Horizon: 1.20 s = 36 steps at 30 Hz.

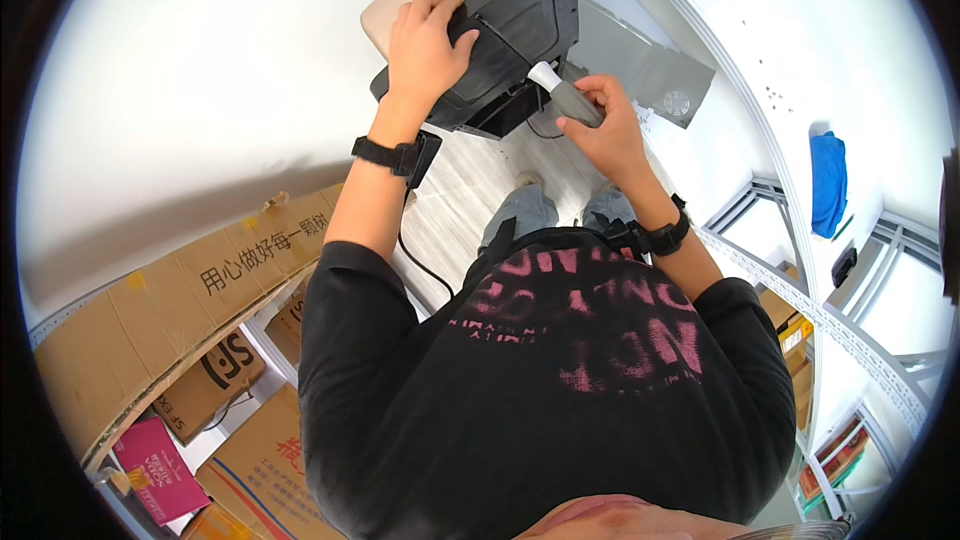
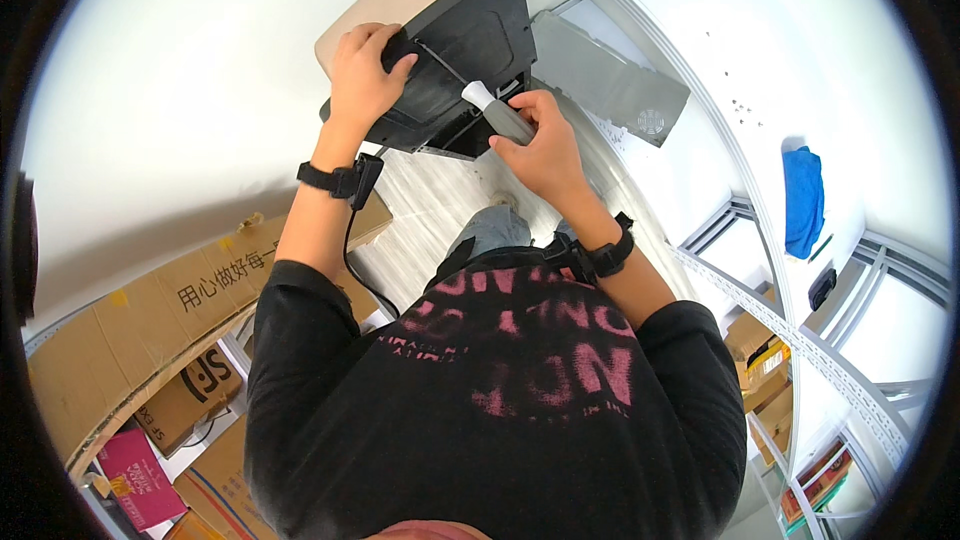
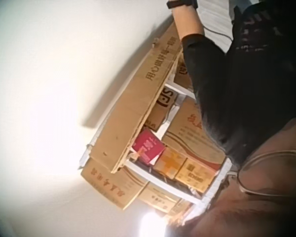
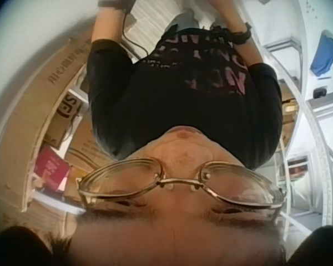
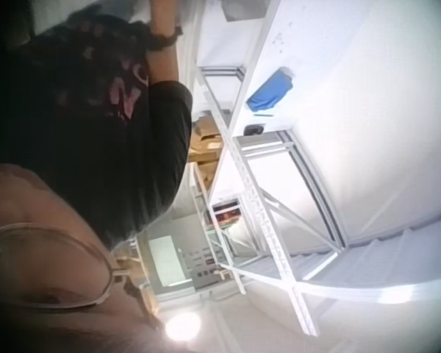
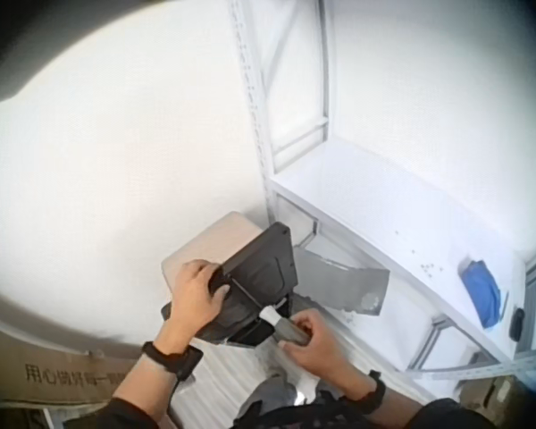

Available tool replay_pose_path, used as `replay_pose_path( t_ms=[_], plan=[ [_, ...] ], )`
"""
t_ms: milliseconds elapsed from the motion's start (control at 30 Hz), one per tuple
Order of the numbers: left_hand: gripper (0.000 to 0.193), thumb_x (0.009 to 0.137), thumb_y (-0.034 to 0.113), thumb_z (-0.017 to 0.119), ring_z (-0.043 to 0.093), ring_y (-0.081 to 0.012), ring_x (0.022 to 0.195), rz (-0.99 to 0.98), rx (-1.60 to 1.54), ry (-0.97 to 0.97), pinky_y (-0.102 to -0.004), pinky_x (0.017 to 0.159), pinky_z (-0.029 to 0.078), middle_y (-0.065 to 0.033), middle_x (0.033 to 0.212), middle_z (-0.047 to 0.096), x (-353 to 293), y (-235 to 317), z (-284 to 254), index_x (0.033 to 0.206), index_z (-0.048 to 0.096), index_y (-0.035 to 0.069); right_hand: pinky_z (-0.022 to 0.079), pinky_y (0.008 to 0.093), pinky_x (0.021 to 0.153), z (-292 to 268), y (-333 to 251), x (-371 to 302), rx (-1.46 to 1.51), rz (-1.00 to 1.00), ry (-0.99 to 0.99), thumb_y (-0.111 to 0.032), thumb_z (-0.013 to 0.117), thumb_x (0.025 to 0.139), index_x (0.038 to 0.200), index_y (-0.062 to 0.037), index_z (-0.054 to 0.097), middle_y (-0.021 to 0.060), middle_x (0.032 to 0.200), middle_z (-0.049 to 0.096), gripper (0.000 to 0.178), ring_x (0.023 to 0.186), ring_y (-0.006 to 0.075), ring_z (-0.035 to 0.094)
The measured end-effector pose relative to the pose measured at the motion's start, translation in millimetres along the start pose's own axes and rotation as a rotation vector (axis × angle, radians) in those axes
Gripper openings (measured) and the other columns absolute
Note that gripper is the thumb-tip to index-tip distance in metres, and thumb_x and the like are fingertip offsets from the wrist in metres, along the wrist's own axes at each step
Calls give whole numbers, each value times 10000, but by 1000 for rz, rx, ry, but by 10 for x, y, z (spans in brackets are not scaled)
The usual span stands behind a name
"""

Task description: The person assembles a wall-mounted electronic device by attaching a black plastic cover and a metal backplate. They use a screwdriver to secure multiple screws into the device and then attach the backplate, aligning it with the mounting holes.

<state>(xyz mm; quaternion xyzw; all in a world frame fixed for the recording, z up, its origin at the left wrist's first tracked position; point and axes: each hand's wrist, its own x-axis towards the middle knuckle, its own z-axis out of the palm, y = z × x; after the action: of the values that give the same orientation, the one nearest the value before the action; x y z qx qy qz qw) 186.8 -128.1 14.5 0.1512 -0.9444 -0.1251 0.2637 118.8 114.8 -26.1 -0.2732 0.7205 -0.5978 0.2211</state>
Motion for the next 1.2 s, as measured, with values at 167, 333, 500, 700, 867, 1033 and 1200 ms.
replay_pose_path(
  t_ms=[167,333,500,700,867,1033,1200],
  plan=[
    [346,712,87,722,535,-283,912,-9,35,59,-351,819,455,-88,965,606,-51,-36,140,1052,672,42,465,320,724,55,73,-26,-147,-49,89,-90,730,707,1030,-26,537,107,876,608,382,770,213,590],
    [337,707,95,724,529,-267,867,-15,65,97,-344,794,459,-71,924,596,-84,-12,189,1040,685,58,474,350,700,36,-8,-60,-152,-10,138,-107,712,752,1081,-29,546,137,922,629,377,794,252,610],
    [322,704,104,721,529,-262,856,-20,78,114,-346,785,459,-67,900,590,-72,11,189,1023,692,65,476,353,677,55,97,-56,-100,35,204,-150,668,817,1102,-46,549,139,887,643,326,760,272,618],
    [321,692,110,725,532,-262,850,-3,92,123,-353,779,458,-68,889,585,-74,-21,215,1009,695,68,473,363,696,56,-55,-13,-153,125,160,-201,684,814,1043,-35,546,135,903,637,315,781,278,614],
    [321,689,107,725,534,-264,844,0,82,131,-355,773,456,-69,885,586,-75,-24,219,1006,695,67,475,347,715,91,0,-58,-276,-88,205,-216,714,790,1021,-31,550,125,938,622,339,849,257,614],
    [321,687,107,727,535,-264,843,4,83,135,-356,770,456,-70,880,585,-77,-10,215,1005,695,72,478,339,710,37,-62,-45,-54,216,134,-203,715,783,1018,-27,552,109,908,615,335,849,244,621],
    [317,687,109,727,534,-266,838,1,88,135,-356,766,457,-70,879,584,-66,-25,210,999,695,70,472,337,719,37,-154,-16,-65,272,41,-197,726,765,1049,-36,536,115,927,598,379,868,244,603]
  ],
)
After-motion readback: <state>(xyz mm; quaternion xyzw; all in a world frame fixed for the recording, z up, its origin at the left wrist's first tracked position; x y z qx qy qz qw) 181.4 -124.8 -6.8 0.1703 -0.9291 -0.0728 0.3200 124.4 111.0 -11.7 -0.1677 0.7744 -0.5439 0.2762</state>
